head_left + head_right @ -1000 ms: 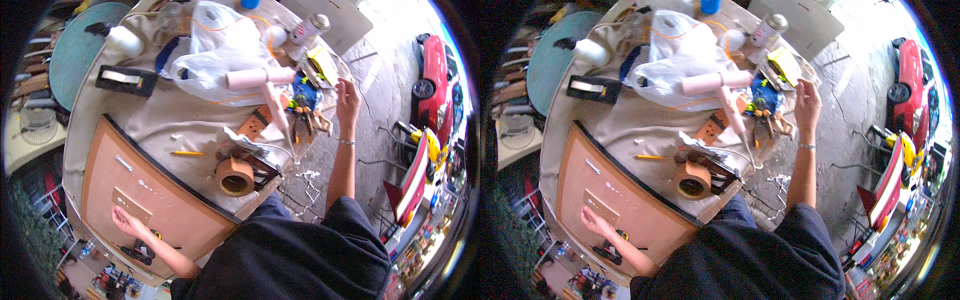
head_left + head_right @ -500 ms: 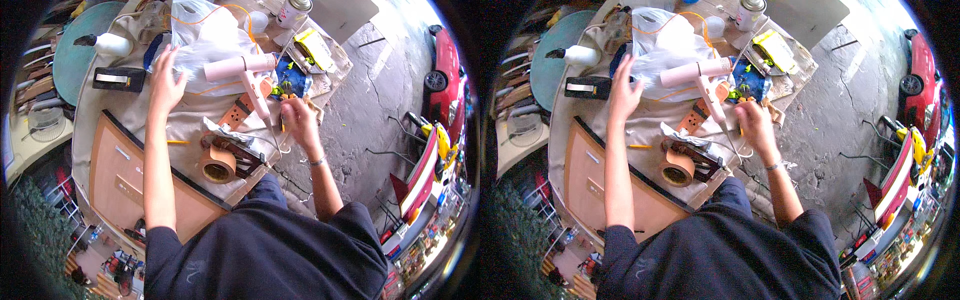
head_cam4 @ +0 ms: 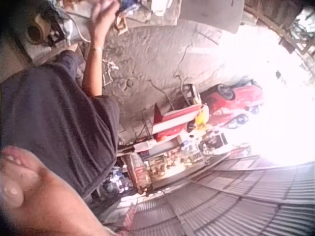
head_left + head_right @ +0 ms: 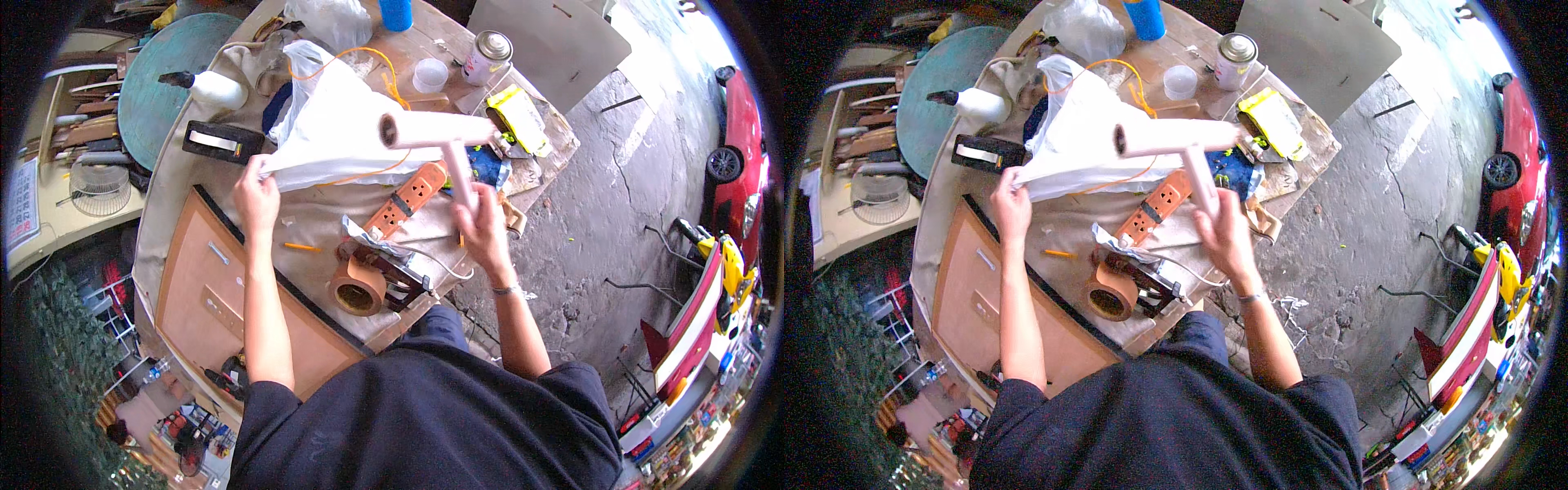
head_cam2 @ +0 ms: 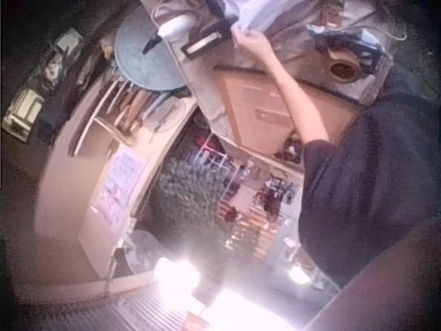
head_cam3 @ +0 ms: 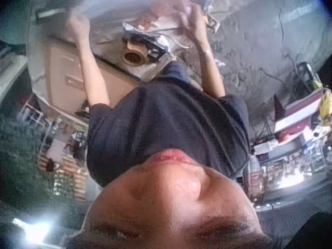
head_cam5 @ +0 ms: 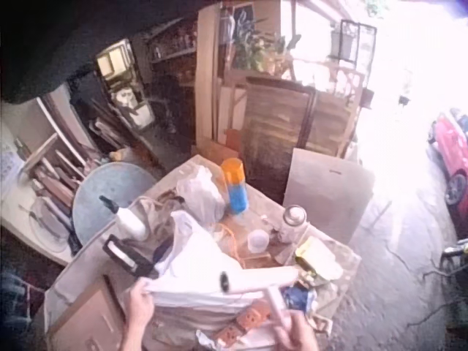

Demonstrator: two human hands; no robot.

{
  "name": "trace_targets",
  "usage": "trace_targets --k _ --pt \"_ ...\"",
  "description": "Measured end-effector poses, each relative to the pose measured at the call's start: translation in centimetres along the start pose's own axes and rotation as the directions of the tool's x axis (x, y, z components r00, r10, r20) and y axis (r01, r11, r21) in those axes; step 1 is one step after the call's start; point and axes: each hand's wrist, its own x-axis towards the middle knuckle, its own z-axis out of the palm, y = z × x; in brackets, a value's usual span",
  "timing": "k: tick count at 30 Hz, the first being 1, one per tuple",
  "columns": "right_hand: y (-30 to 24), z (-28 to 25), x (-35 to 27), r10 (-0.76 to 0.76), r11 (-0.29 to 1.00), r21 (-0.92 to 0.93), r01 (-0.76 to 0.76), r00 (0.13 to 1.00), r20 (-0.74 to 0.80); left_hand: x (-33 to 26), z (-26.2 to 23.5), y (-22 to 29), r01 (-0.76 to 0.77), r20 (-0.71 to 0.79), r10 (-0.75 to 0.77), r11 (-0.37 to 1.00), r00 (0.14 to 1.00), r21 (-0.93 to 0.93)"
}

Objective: The person measures and marks a wooden board, then applies adhesive to attach a smaller wooden piece. They retrieve glue and a hot glue gun, apply adhesive, and press the pieces together on a workbench.

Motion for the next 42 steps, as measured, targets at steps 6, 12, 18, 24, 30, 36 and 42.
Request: trace_targets --k 6,12,18,24,30,36,42 --pt "1.3 -4.3 1.4 0.049 0.999 0.003 -0.049 0.984 -0.17 -0.1 -2.4 4.9 -0.131 -0.203 0.143 0.989 0.969 0.07" --pt "3.4 -2.1 1.7 0.097 0.971 -0.198 -0.134 0.978 -0.187 -0.7 -1.7 14.8 -0.23 -0.291 0.145 0.931 0.946 -0.282" --pt "5.5 1.2 0.6 0.246 0.895 0.419 -0.156 0.954 -0.171 -9.2 5.8 28.2 -0.58 -0.008 0.623 0.723 0.782 -0.376" --pt "-10.5 2.1 -4.4 -0.146 -0.163 -0.94 -0.3 0.95 -0.278 -14.5 10.6 29.3 -0.553 -0.07 0.564 0.765 0.823 -0.329" --pt "-2.1 -0.6 -4.5 -0.121 0.46 -0.876 -0.147 0.967 -0.226 -14.7 7.6 27.8 -0.526 0.016 0.557 0.793 0.83 -0.309" --pt "10.5 -2.4 -0.3 -0.048 0.922 -0.386 0.015 0.996 -0.077 -14.4 4.3 24.1 -0.434 -0.141 0.412 0.875 0.9 -0.215" --pt "4.9 -0.4 2.9 -0.33 0.707 -0.641 0.3 0.941 0.077 -13.1 -2.0 14.6 -0.139 -0.307 0.069 0.968 0.949 -0.211"
